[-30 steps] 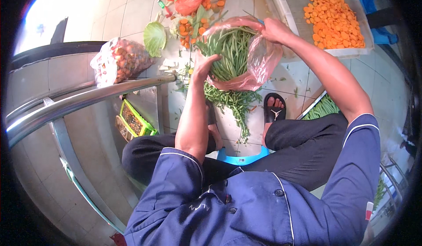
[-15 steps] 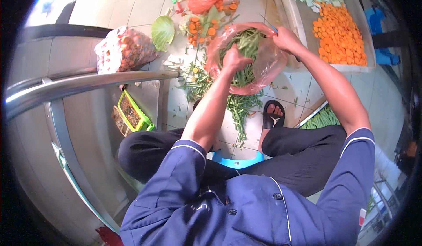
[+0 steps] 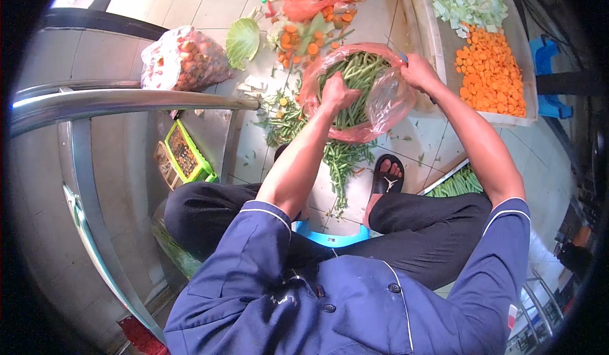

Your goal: The person sits on a low stool and trims the ends of green beans using a small knife. They hold a bundle of beans in one hand and cut the tips off with the other, placing the trimmed beans into a metal tray.

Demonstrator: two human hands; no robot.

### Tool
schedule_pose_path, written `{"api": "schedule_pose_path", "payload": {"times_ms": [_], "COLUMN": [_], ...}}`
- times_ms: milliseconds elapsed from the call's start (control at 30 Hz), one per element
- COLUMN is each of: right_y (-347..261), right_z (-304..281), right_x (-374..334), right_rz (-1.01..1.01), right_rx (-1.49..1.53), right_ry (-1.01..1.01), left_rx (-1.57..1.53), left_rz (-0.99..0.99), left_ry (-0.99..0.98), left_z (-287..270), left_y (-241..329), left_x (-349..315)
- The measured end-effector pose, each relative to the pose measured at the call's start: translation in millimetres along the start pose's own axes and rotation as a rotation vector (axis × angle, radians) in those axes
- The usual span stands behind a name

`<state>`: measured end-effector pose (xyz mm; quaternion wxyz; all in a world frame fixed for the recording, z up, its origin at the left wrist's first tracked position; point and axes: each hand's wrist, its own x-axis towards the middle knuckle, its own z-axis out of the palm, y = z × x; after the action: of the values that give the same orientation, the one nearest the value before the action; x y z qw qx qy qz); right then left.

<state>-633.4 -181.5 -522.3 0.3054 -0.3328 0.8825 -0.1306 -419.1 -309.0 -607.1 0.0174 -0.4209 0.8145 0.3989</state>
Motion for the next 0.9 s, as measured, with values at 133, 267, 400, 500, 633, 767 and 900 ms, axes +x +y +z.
{"api": "schedule_pose_path", "payload": {"times_ms": [133,267,400,500,633,767,900], "right_y": [9,13,24,14,14,2,-3], "right_z": [4,10,11,16,10,8,2], "right_x": [10,15,21,27,29,27,19], "right_rz": [-0.014,-0.032,-0.003,-0.011,0.126,0.097,0.124], "right_rx": [-0.010,-0.051,-0.060,-0.005,0.064,-0.007,-0.071], "right_ry": [-0.011,0.017,0.023,0.043,-0.068,-0.064,-0.105], "left_rx": [-0.289,-0.462,-0.550,-0.764,-0.907,-1.125,-1.223], "left_rz": [0.096,0.103,0.275,0.206,0.262,0.111,0.022], "left_ry": [0.029,-0.093,-0.055,-0.251,-0.359,-0.451,-0.580], "left_z": [-11,-34,-55,-52,-53,-48,-90], "left_y": [-7,1,22,-7,-3,-11,32], "left_x": [3,1,-20,-11,-28,-39,-93]}}
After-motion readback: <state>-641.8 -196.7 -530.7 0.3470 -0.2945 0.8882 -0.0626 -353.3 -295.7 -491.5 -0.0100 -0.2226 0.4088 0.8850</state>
